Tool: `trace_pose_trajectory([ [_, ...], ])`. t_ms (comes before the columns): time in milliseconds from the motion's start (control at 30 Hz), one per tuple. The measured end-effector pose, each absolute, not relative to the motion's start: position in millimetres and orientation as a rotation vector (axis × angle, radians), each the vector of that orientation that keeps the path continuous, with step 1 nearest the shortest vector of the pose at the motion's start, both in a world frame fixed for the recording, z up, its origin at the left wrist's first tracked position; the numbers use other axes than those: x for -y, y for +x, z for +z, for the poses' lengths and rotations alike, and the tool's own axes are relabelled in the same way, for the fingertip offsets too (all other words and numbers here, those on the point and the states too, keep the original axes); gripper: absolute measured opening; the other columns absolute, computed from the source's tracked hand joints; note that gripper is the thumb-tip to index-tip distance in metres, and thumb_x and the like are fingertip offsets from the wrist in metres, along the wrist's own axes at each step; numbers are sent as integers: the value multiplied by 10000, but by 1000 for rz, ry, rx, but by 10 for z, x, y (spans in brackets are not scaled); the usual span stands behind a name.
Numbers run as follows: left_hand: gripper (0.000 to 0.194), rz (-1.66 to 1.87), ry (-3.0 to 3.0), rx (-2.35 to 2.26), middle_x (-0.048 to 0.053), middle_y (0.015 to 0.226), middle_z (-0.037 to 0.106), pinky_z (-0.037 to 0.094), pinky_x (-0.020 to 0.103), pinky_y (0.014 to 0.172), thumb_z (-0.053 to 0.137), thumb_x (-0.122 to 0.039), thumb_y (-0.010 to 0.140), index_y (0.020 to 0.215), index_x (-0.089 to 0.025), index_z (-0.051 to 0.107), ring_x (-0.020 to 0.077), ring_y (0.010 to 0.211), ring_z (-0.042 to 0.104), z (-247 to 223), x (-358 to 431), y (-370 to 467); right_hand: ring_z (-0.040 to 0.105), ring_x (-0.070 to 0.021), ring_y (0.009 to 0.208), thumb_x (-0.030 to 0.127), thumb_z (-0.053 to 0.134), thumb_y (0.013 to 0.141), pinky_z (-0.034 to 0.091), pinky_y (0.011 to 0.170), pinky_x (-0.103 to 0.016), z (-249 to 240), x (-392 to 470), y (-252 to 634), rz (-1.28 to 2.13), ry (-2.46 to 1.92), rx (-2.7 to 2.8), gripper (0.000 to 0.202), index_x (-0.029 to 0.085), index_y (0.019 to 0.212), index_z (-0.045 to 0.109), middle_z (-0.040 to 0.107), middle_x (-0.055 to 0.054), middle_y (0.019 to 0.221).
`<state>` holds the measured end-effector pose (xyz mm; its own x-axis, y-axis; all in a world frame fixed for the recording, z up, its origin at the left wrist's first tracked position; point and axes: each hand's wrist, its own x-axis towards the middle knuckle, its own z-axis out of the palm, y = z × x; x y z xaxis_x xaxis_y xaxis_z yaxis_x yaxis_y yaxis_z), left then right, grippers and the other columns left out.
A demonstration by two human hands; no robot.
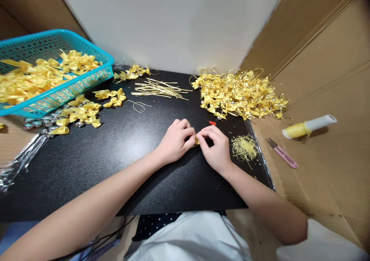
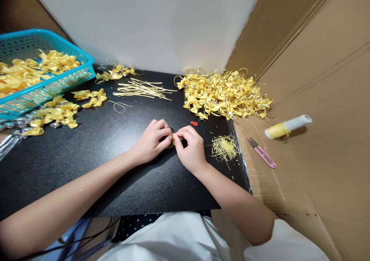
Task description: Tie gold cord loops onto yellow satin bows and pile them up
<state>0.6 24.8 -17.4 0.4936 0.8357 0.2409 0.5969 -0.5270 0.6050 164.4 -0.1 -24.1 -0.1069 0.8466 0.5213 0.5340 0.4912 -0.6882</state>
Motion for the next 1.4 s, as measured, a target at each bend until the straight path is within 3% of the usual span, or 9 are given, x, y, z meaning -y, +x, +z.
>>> trace_pose_trajectory([
  [267, 277, 678, 2276, -1139, 44, 827, 521, 388, 370, 795, 508, -290, 888, 649, -170, 584, 193, 823, 446, -173, -256, 8, 595, -149, 739, 133, 549, 860, 499, 667, -291, -256, 3, 1644, 359, -1146, 1845, 141, 184, 737, 594, 608, -40, 780],
  [433, 228, 890, 2179, -1191, 27, 791, 530, 385, 347, 786, 515, -220, 870, 661, -172, 589, 179, 815, 471, -140, -252, -14, 593, -161, 768, 164, 534, 868, 501, 741, -327, -200, 7, 1677, 440, -1155, 1818, 150, 196, 730, 586, 621, -35, 779],
  [533, 204, 1052, 2159, -1235, 18, 777, 526, 391, 339, 780, 517, -220, 873, 692, -178, 601, 171, 801, 480, -86, -243, -27, 599, -177, 834, 176, 528, 869, 495, 807, -357, -150, -2, 1747, 431, -1175, 1769, 120, 197, 792, 617, 642, -43, 831],
  [667, 200, 1193, 2191, -1231, 14, 758, 525, 407, 332, 759, 538, -242, 868, 701, -187, 633, 163, 770, 497, -29, -236, -45, 606, -199, 921, 214, 555, 859, 500, 771, -346, -118, -27, 1793, 445, -1201, 1723, 104, 194, 880, 655, 662, -62, 921],
  [900, 189, 1331, 2285, -1250, 18, 710, 589, 421, 347, 723, 577, -290, 826, 708, -230, 712, 169, 711, 521, 50, -235, -113, 617, -193, 989, 274, 643, 834, 475, 919, -385, 85, -84, 1882, 519, -1212, 1951, 159, 207, 974, 678, 697, -54, 1012],
  [1200, 168, 1457, 2123, -1217, -17, 638, 659, 456, 333, 701, 598, -204, 746, 592, -229, 660, 149, 624, 562, 132, -261, -173, 591, -321, 918, 474, 576, 828, 466, 792, -453, -20, 432, 3669, -244, -2314, 1770, 375, 136, 921, 708, 680, -181, 1027],
  [1267, 163, 1473, 2083, -1204, -15, 636, 660, 458, 326, 705, 603, -192, 740, 590, -220, 658, 146, 629, 569, 135, -271, -180, 586, -302, 886, 485, 511, 867, 463, 776, -433, -130, 513, 3840, -267, -2334, 1800, 382, 153, 883, 700, 680, -160, 1004],
  [1400, 167, 1462, 2006, -1218, -6, 618, 656, 457, 322, 712, 609, -205, 729, 566, -208, 646, 150, 647, 576, 150, -296, -200, 572, -289, 857, 365, 433, 915, 455, 806, -430, -287, 503, 3899, -350, -2238, 1872, 325, 133, 864, 656, 653, -169, 917],
])
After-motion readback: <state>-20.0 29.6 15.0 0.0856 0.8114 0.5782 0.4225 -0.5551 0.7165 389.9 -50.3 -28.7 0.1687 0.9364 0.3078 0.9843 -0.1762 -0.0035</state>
